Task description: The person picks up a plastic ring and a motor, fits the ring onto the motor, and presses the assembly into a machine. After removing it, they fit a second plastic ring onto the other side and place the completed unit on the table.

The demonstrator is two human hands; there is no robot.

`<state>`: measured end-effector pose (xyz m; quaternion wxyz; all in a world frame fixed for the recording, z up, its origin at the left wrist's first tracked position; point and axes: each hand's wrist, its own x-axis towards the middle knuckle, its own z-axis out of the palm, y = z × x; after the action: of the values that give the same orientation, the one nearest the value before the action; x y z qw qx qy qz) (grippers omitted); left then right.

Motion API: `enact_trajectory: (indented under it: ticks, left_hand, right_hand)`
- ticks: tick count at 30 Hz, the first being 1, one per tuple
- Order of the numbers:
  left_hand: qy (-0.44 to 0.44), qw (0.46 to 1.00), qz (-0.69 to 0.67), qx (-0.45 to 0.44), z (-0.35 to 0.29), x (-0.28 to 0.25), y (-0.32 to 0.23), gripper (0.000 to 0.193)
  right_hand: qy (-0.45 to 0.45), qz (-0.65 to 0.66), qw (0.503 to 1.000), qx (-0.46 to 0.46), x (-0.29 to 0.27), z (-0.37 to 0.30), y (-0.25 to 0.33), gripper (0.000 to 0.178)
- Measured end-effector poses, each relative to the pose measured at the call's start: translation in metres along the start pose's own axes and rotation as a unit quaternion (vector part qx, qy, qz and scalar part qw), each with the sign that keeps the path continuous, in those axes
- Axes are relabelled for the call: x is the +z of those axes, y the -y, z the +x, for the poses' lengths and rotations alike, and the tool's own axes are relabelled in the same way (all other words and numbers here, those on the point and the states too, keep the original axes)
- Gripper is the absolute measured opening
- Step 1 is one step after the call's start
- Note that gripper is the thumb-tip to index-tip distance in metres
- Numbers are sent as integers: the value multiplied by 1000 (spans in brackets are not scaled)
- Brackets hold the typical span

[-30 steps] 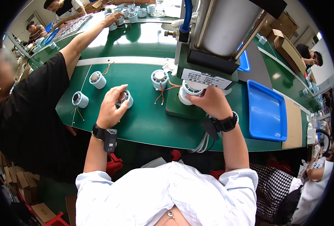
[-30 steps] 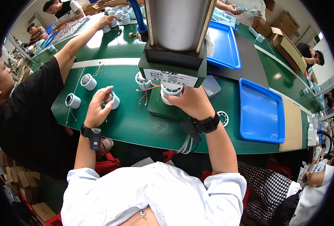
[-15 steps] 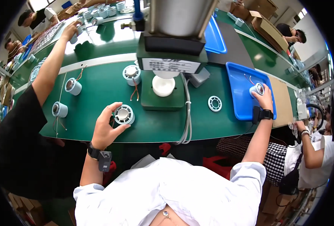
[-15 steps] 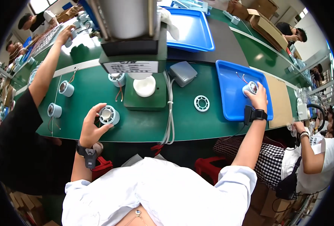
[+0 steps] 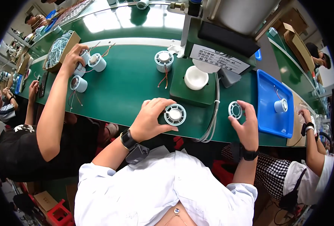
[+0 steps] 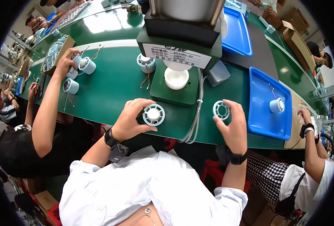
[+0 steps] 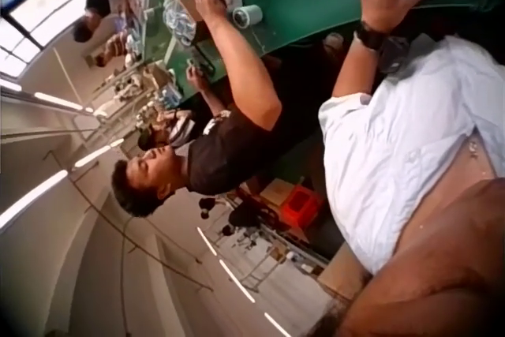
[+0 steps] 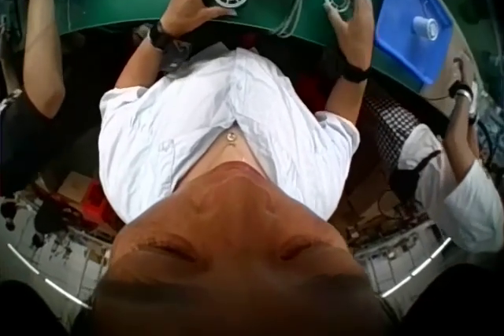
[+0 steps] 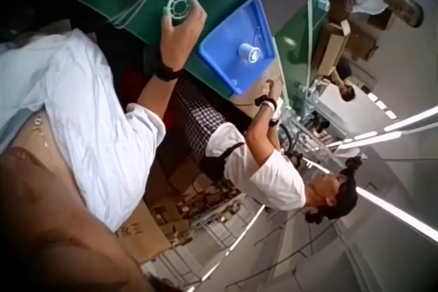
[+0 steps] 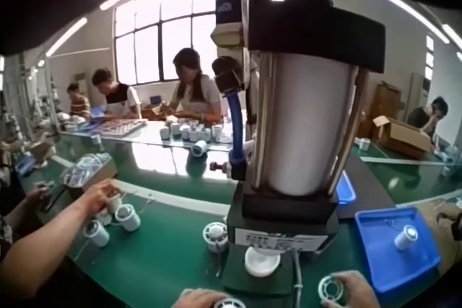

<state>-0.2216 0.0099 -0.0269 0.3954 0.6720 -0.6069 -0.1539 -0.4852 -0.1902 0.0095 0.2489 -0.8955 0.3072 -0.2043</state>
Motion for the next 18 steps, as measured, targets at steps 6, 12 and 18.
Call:
enact_trajectory:
  ticks: [6, 12, 18]
  left_hand:
    - [58, 998, -28, -2, 6, 9, -10, 66]
    - [9, 1000, -19, 22, 6, 19, -7, 61]
    - [3, 1000, -16, 22, 5, 22, -6, 60]
  right_hand:
    - [94, 132, 976, -146, 40, 9, 89, 65]
    - [97, 91, 982, -134, 57, 13, 92, 63]
    - [121, 90, 982, -110, 55, 14, 92, 64]
